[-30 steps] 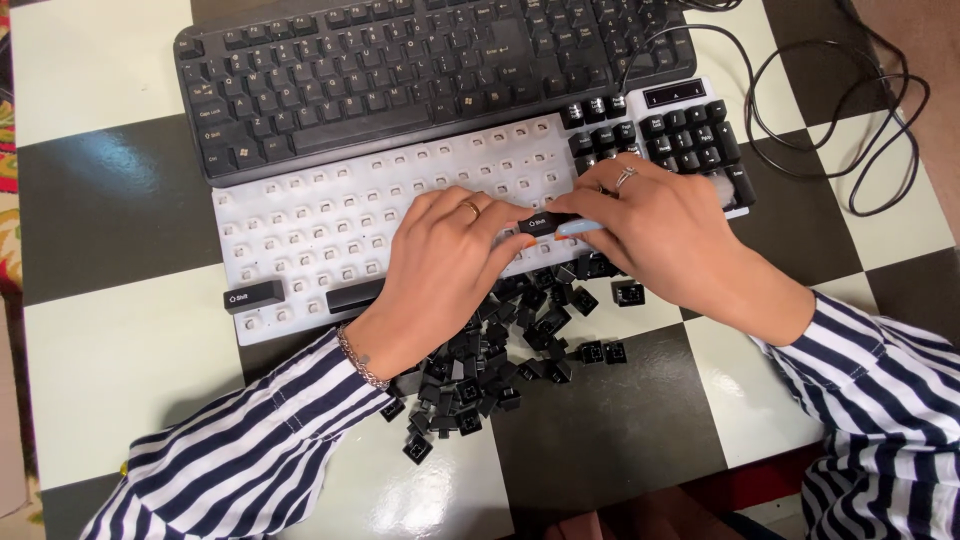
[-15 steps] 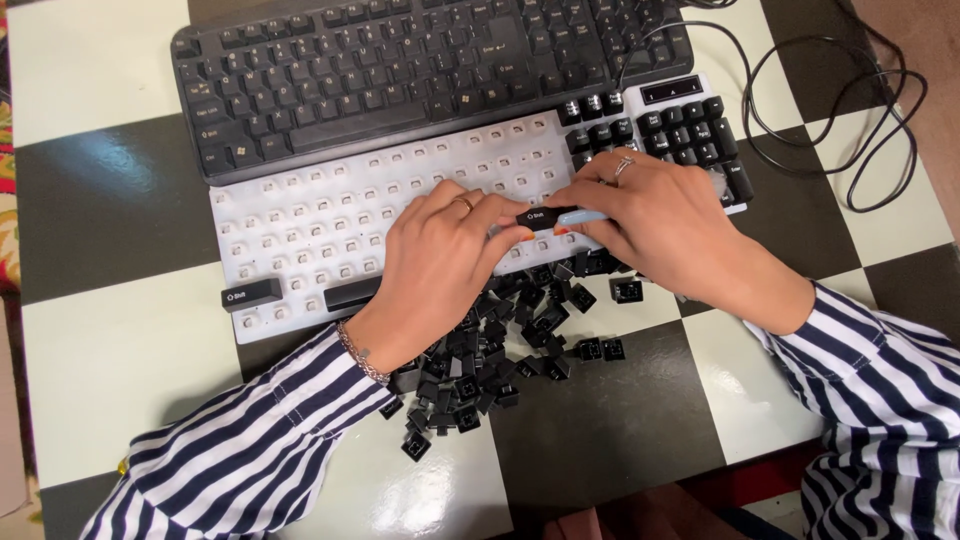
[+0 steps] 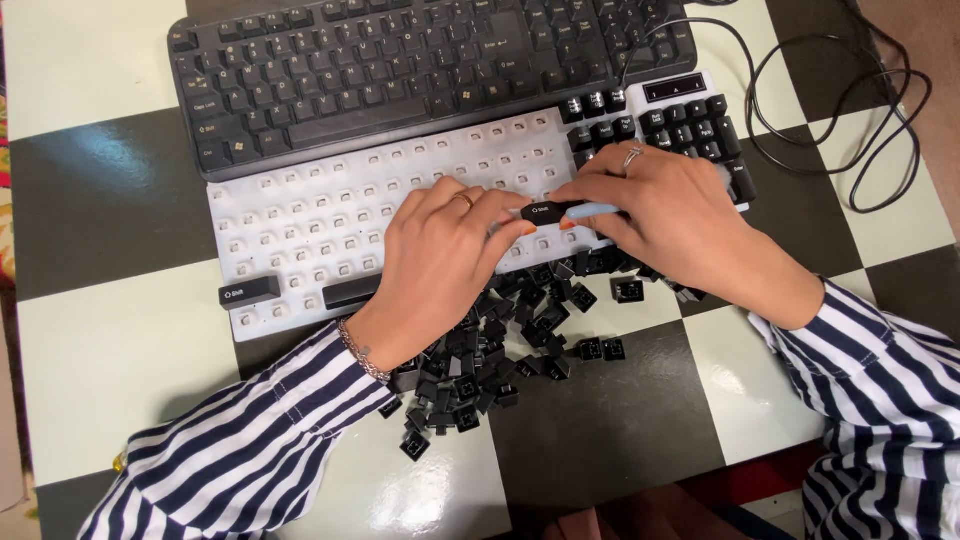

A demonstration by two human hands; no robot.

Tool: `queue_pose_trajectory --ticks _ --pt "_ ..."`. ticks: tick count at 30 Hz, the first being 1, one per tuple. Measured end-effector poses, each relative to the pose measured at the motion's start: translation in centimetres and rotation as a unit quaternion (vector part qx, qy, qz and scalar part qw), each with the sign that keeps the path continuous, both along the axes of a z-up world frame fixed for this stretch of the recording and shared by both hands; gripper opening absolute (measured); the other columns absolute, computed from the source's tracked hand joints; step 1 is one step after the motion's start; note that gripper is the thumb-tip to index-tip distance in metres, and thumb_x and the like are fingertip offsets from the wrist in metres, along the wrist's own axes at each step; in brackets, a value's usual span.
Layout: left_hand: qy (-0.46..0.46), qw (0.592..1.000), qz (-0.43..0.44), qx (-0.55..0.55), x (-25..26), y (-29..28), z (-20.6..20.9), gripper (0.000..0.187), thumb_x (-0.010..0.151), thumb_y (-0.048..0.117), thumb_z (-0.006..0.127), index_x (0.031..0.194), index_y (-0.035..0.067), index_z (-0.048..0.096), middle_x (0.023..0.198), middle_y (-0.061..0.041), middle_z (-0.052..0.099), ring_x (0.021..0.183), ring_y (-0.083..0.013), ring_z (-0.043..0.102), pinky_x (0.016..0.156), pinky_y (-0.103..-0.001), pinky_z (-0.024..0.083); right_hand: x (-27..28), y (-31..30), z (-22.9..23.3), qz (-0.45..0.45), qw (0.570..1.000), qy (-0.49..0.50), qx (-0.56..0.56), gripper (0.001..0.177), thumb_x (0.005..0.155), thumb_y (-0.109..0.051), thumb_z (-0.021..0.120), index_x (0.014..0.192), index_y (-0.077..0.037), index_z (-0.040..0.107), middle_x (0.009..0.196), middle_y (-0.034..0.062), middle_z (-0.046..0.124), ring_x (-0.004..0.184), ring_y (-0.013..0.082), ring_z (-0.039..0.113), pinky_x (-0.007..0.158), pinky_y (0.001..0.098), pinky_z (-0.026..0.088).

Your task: Clean individual keyboard keycaps and the keyboard base using a brush.

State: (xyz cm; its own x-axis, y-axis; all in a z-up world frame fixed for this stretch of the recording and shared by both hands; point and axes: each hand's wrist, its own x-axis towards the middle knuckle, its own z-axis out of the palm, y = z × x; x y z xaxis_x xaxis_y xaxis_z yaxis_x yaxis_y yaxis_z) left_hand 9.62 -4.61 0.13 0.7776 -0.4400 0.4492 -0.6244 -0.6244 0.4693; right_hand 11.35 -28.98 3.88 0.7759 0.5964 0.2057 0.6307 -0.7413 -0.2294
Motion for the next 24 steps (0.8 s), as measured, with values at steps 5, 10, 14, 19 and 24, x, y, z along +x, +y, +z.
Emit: queue_pose_trajectory --ticks 5,10,14,19,24 --pt "0.006 1.000 -0.001 0.009 -0.1 0.1 -0.3 0.020 0.098 0.027 0.070 0.108 0.009 0.073 0.092 -0.001 0.072 0.094 -0.0211 0.062 0.084 -0.037 0.046 0.0 -0.1 -0.7 0.008 1.000 -0.011 -0.010 0.036 0.080 -0.015 0.080 0.116 -0.016 0.077 0.105 0.0064 0.072 0.084 0.0267 0.071 0.064 0.0369 0.056" --pt "-0.003 1.000 -0.007 0.022 -0.2 0.1 -0.2 0.019 0.096 0.026 0.072 0.104 0.009 0.072 0.095 -0.001 0.072 0.096 -0.0221 0.061 0.086 -0.037 0.046 -0.3 0.1 -0.6 0.011 1.000 -0.018 -0.012 0.036 0.079 -0.013 0.080 0.115 -0.016 0.077 0.105 0.0064 0.072 0.086 0.0254 0.070 0.062 0.0367 0.055" --pt "-0.029 0.999 -0.003 0.035 -0.1 0.0 -0.1 0.019 0.096 0.026 0.074 0.105 0.009 0.074 0.093 -0.003 0.070 0.095 -0.0229 0.061 0.090 -0.038 0.046 0.0 0.1 -1.1 0.018 0.999 -0.028 -0.012 0.033 0.080 -0.014 0.081 0.113 -0.015 0.077 0.102 0.0041 0.071 0.088 0.0250 0.069 0.064 0.0372 0.055" --pt "-0.047 0.998 -0.006 0.036 0.1 0.1 -0.5 0.020 0.095 0.025 0.074 0.107 0.009 0.076 0.095 -0.004 0.070 0.096 -0.0242 0.060 0.092 -0.039 0.046 0.6 0.1 -0.8 -0.004 0.999 0.040 -0.032 0.032 0.079 -0.016 0.082 0.110 -0.019 0.080 0.096 0.0008 0.071 0.083 0.0226 0.068 0.062 0.0387 0.052" --pt "-0.044 0.999 -0.011 0.004 -0.1 0.0 -0.6 0.015 0.094 0.017 0.073 0.105 0.009 0.078 0.093 -0.003 0.070 0.099 -0.0239 0.061 0.097 -0.039 0.047 0.8 -0.8 -0.8 0.035 0.999 0.016 -0.033 0.048 0.070 -0.001 0.075 0.113 -0.021 0.080 0.107 -0.0014 0.073 0.093 0.0219 0.067 0.067 0.0374 0.055"
